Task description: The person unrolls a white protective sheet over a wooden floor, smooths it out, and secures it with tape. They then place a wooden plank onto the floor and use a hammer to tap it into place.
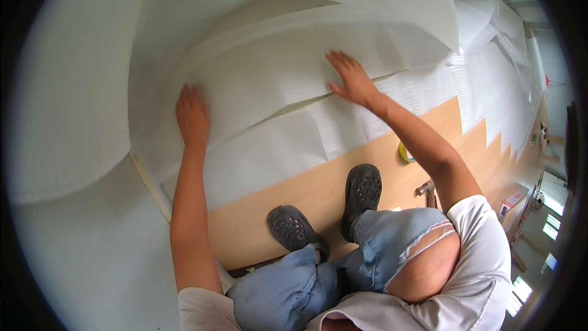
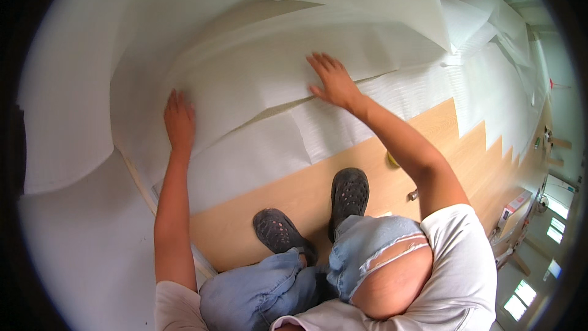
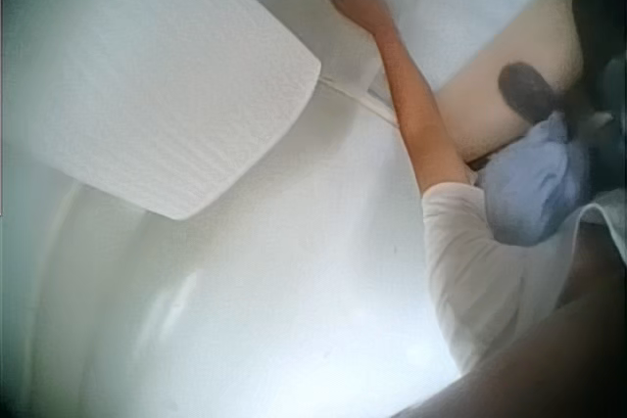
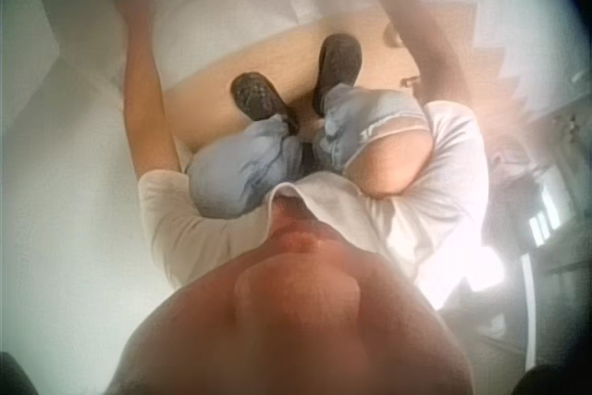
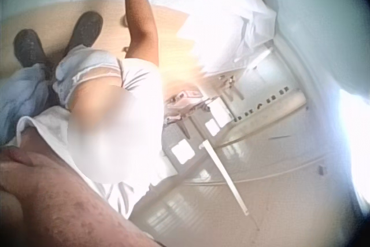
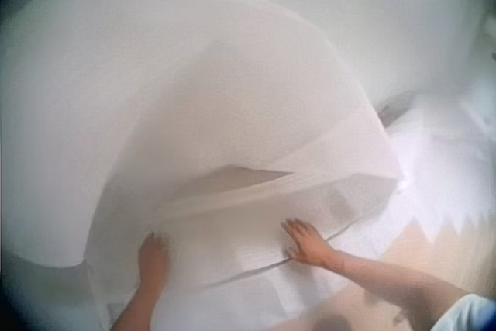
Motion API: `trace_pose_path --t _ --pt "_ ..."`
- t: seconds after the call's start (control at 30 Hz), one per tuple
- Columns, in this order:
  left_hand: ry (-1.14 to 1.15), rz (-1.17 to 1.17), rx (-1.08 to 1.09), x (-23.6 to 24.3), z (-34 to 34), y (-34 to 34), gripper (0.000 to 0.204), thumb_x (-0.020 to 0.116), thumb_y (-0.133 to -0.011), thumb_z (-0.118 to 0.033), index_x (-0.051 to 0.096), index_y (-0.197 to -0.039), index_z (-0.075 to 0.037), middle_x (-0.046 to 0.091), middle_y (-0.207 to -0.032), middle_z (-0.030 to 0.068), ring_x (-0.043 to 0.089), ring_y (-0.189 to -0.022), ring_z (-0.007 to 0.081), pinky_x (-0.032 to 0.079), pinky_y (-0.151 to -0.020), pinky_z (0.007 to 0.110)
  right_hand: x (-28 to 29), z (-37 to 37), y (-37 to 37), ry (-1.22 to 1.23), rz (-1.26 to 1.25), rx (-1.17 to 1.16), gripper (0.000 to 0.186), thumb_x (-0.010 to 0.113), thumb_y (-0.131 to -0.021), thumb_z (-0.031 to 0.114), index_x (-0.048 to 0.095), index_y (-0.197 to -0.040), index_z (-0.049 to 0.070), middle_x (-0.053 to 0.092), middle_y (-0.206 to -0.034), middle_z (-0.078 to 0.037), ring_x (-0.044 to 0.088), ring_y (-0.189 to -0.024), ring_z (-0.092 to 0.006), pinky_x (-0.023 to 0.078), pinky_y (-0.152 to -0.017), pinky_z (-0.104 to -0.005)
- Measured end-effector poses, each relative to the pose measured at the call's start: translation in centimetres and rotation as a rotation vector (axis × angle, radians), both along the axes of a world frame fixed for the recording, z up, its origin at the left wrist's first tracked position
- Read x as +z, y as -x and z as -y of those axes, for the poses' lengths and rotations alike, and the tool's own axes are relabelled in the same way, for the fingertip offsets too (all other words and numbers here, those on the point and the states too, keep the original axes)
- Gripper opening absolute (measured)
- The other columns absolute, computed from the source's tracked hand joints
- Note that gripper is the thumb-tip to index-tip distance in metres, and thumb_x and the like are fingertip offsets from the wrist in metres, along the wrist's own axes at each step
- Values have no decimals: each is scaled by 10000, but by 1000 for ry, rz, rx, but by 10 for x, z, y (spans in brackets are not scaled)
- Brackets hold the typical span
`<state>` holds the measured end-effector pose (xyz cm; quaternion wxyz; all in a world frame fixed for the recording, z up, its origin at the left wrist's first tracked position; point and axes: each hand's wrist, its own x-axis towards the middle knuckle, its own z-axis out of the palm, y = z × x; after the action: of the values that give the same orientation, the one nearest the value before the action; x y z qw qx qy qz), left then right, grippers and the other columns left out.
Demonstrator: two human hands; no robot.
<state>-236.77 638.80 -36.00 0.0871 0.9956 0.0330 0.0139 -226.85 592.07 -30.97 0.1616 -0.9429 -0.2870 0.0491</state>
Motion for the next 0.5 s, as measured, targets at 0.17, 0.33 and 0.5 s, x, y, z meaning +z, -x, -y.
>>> trace_pose_path --t 0.17,0.33,0.5 --pt "218 12 -340 57 59 59 756 772 -866 -264 445 -1508 -34 383 -1611 199 401 -1448 373 305 -1208 519 -3 13 19 103 96 167 682 717 -874 257 472 -1501 149 460 -1546 -155 391 -1458 -375 315 -1195 -591" --pt "112 -3 -318 38 82 40 561 706 -882 -125 550 -1408 -5 522 -1492 204 492 -1364 386 377 -1160 508 -20 14 -30 10 213 112 299 633 -904 170 656 -1190 83 681 -1216 -141 614 -1197 -332 455 -1075 -505" --pt "60 106 -126 28 20 -1 365 555 -919 21 668 -1264 -2 677 -1289 197 622 -1197 377 476 -1065 460 36 -11 -98 -8 189 40 181 522 -983 140 658 -1047 38 712 -1061 -186 676 -997 -381 525 -872 -493"
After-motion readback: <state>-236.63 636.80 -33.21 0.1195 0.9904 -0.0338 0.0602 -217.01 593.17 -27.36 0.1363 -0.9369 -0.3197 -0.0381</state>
